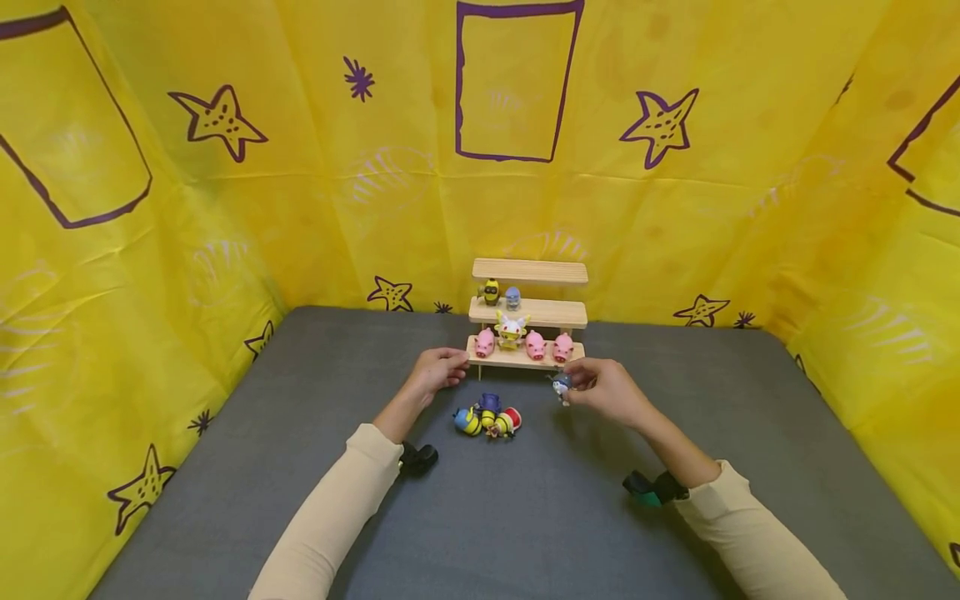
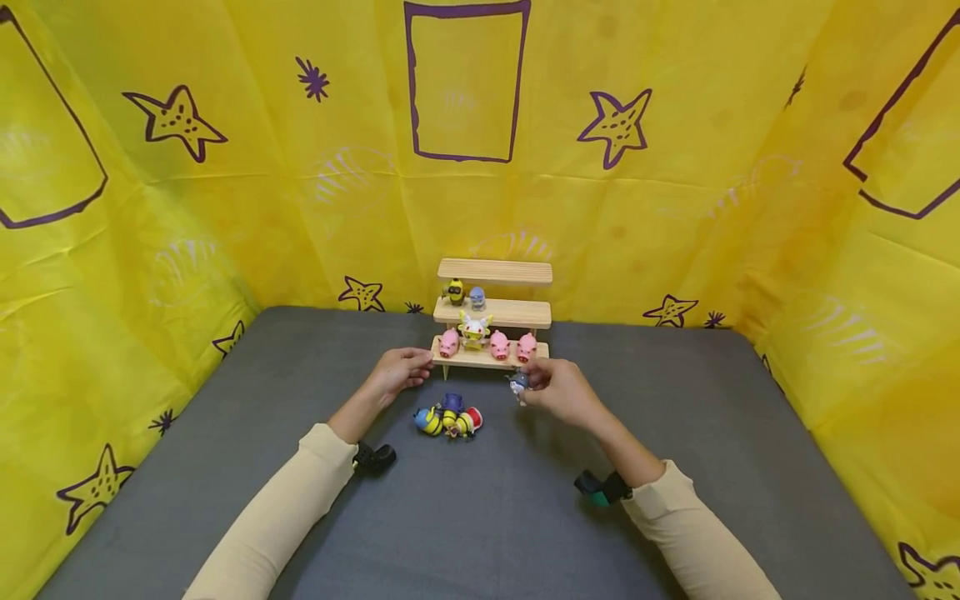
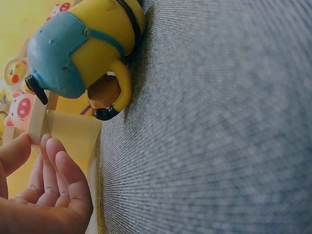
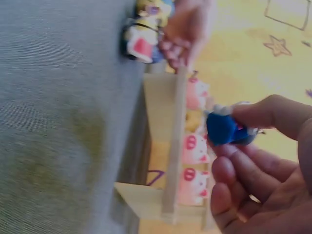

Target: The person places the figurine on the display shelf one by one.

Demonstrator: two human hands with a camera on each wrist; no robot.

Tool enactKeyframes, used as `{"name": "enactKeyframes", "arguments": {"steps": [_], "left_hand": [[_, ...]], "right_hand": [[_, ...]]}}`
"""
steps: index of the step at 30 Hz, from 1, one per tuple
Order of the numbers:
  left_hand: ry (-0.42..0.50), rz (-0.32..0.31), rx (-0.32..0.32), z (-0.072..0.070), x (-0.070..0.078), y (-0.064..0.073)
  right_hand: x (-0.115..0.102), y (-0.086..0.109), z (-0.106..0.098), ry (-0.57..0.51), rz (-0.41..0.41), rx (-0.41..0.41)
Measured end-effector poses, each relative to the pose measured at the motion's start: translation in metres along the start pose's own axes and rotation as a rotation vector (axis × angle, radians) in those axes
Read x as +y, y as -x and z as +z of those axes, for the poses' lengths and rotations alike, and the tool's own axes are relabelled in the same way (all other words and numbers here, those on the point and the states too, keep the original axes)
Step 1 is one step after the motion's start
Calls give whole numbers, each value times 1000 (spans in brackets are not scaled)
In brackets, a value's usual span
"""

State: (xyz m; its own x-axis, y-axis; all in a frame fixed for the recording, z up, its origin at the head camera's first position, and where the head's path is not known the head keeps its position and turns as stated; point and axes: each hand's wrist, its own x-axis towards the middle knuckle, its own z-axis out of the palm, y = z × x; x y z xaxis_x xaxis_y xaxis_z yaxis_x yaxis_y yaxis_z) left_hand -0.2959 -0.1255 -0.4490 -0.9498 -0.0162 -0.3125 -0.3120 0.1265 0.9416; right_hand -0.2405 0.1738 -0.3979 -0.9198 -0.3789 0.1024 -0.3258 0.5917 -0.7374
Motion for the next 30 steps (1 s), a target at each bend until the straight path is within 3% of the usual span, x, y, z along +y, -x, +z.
{"name": "enactKeyframes", "arguments": {"steps": [7, 30], "left_hand": [[-2, -6, 4, 0, 2, -1], [12, -8, 9, 2, 1, -2]], "right_hand": [[-6, -10, -19, -82, -47, 63], [-13, -60, -41, -140, 60, 207]]}}
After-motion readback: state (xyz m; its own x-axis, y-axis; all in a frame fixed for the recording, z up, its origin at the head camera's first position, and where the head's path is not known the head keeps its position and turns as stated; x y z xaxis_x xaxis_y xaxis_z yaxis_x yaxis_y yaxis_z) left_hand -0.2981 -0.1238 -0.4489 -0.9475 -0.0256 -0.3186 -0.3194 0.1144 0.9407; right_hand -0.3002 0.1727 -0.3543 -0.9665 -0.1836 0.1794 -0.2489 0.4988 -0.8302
